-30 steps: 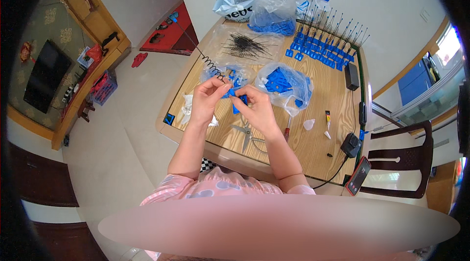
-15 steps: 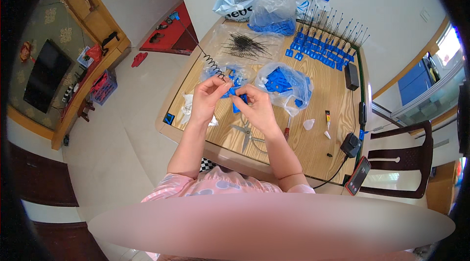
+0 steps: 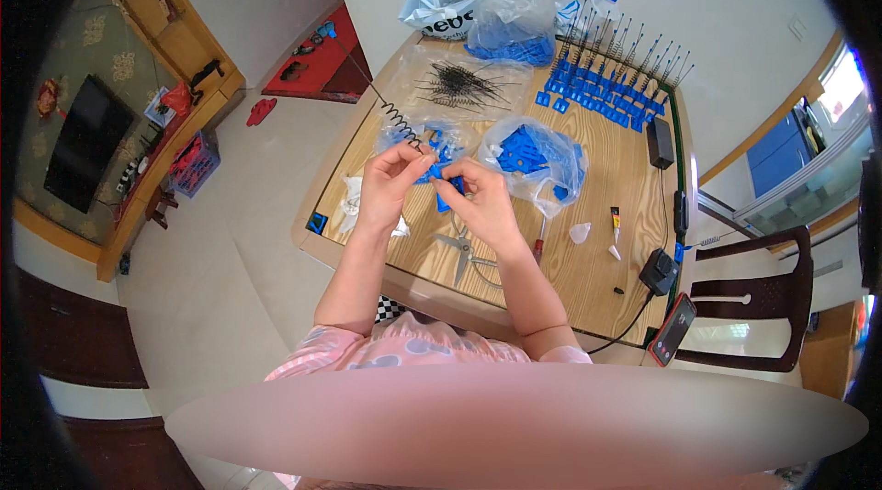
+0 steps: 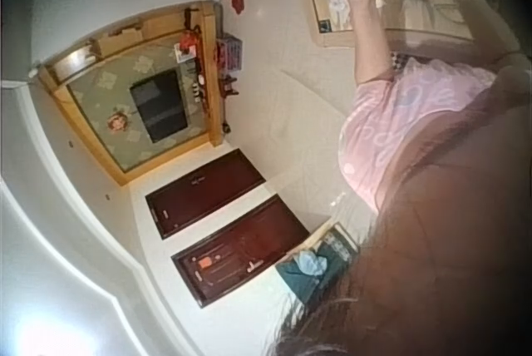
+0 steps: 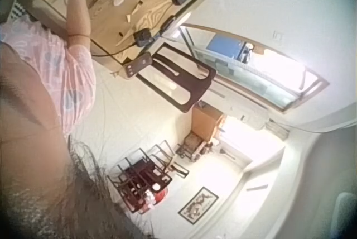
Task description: Manually assemble small blue plastic components with a metal wire and spring.
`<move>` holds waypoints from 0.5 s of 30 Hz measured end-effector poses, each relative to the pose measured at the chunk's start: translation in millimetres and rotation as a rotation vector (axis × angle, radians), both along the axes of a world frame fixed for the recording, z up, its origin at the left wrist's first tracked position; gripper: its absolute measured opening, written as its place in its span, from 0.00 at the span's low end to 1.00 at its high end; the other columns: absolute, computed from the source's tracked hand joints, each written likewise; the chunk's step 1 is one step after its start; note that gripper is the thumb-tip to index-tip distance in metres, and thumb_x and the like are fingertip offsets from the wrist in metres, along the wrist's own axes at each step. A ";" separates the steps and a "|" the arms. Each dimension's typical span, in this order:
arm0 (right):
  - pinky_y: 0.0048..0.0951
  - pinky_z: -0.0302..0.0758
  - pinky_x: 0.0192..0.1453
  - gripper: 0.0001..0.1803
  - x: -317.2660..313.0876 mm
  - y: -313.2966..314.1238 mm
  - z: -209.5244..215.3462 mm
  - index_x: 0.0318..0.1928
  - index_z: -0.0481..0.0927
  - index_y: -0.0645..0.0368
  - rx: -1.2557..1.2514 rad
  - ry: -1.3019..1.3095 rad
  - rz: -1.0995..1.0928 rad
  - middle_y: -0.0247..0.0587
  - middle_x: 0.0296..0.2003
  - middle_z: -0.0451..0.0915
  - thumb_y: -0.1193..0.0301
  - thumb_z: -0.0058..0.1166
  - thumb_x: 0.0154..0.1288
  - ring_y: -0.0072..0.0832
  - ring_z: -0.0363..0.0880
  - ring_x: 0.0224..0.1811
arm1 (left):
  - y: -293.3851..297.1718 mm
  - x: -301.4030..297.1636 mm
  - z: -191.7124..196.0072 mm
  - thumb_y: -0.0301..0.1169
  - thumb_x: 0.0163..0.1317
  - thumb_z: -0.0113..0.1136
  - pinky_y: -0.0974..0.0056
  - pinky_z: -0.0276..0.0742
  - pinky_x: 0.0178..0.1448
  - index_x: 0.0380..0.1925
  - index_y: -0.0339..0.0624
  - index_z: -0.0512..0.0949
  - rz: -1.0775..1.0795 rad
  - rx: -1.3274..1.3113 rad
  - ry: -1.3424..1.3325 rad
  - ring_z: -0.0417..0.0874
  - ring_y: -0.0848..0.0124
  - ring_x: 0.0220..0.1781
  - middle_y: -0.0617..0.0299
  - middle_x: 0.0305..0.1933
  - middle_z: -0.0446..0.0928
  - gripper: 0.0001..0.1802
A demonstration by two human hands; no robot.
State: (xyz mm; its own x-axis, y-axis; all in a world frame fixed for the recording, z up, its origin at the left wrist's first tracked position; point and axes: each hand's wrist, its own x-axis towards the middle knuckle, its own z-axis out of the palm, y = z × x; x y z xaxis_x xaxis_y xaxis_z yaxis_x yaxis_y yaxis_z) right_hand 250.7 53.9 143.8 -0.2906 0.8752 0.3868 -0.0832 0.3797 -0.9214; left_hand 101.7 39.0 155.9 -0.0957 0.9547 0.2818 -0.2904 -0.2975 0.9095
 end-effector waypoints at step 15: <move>0.20 0.64 0.24 0.08 0.8 -2.1 2.7 0.31 0.76 0.67 -0.046 -0.010 0.026 0.35 0.25 0.73 0.74 0.57 0.53 0.16 0.67 0.21 | 0.7 -2.3 -3.2 0.21 0.54 0.58 0.68 0.68 0.49 0.24 0.39 0.74 0.001 0.000 0.009 0.75 0.73 0.40 0.62 0.35 0.74 0.03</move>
